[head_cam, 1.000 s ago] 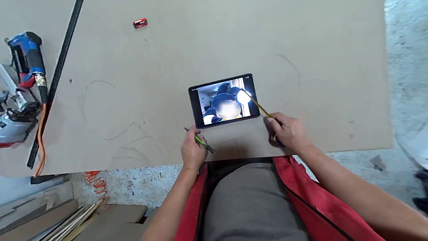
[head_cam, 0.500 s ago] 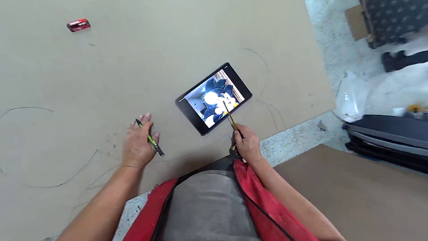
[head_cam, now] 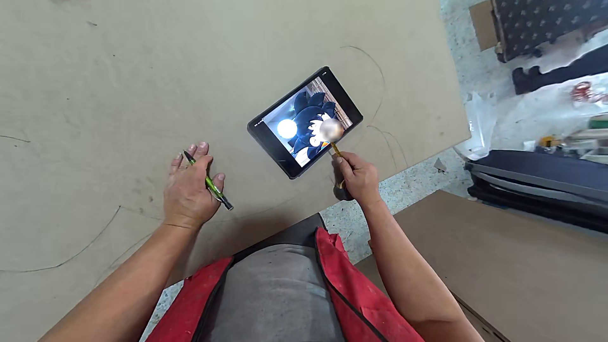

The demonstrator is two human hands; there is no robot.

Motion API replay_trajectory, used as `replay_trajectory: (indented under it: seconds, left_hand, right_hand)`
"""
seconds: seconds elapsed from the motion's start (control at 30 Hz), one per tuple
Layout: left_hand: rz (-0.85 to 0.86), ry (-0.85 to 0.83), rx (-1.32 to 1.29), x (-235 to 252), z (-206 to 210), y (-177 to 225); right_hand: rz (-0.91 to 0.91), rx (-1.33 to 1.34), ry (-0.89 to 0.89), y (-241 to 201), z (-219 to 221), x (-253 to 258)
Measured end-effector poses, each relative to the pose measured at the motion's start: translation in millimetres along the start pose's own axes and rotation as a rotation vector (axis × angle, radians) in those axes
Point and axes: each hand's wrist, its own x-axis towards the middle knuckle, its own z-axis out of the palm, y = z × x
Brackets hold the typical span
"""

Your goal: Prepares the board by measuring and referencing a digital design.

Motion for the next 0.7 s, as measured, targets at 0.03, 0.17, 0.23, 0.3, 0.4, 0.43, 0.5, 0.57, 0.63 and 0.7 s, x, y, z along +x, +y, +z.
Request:
replay_trajectory:
  seconds: [0.03, 0.17, 0.23, 0.3, 0.4, 0.43, 0.5, 0.57, 0.63, 0.7]
  left_hand:
    - [-0.001, 0.002, -0.002, 0.1, -0.2, 0.3]
    - [0.004, 0.011, -0.021, -0.1, -0.2, 1.2]
    - [0.010, 0.016, -0.028, 0.8, 0.3, 1.1]
    - [0.007, 0.012, -0.027, 1.2, 0.5, 0.7]
    - [0.006, -0.006, -0.030, 1.3, 0.0, 0.5]
    - [0.008, -0.010, -0.032, 1.4, -0.3, 0.8]
    - [0.008, -0.011, -0.030, 1.5, -0.4, 0.7]
    - [0.010, 0.002, -0.032, 2.2, -0.3, 0.1]
    - [0.016, 0.014, -0.033, 2.0, -0.1, 0.2]
    - [0.024, 0.019, -0.031, 1.9, -0.3, 0.8]
  right_hand:
    - [0.001, -0.011, 0.015, -1.2, 1.1, 1.3]
    - [-0.006, -0.020, 0.029, -5.9, 4.6, 5.4]
    - [-0.028, -0.014, 0.021, -5.1, 4.4, 7.0]
    - [-0.039, -0.009, 0.024, -3.7, 4.5, 7.8]
    - [-0.048, -0.014, 0.020, -3.9, 5.6, 8.8]
    - [-0.052, -0.025, 0.017, -4.3, 5.8, 9.4]
    - [-0.046, -0.031, 0.000, -4.3, 5.3, 10.3]
    - [-0.033, -0.031, -0.016, -4.3, 4.5, 11.2]
    - [-0.019, -0.040, -0.030, -4.1, 3.9, 11.3]
    - [-0.022, -0.064, -0.031, -4.9, 3.6, 11.2]
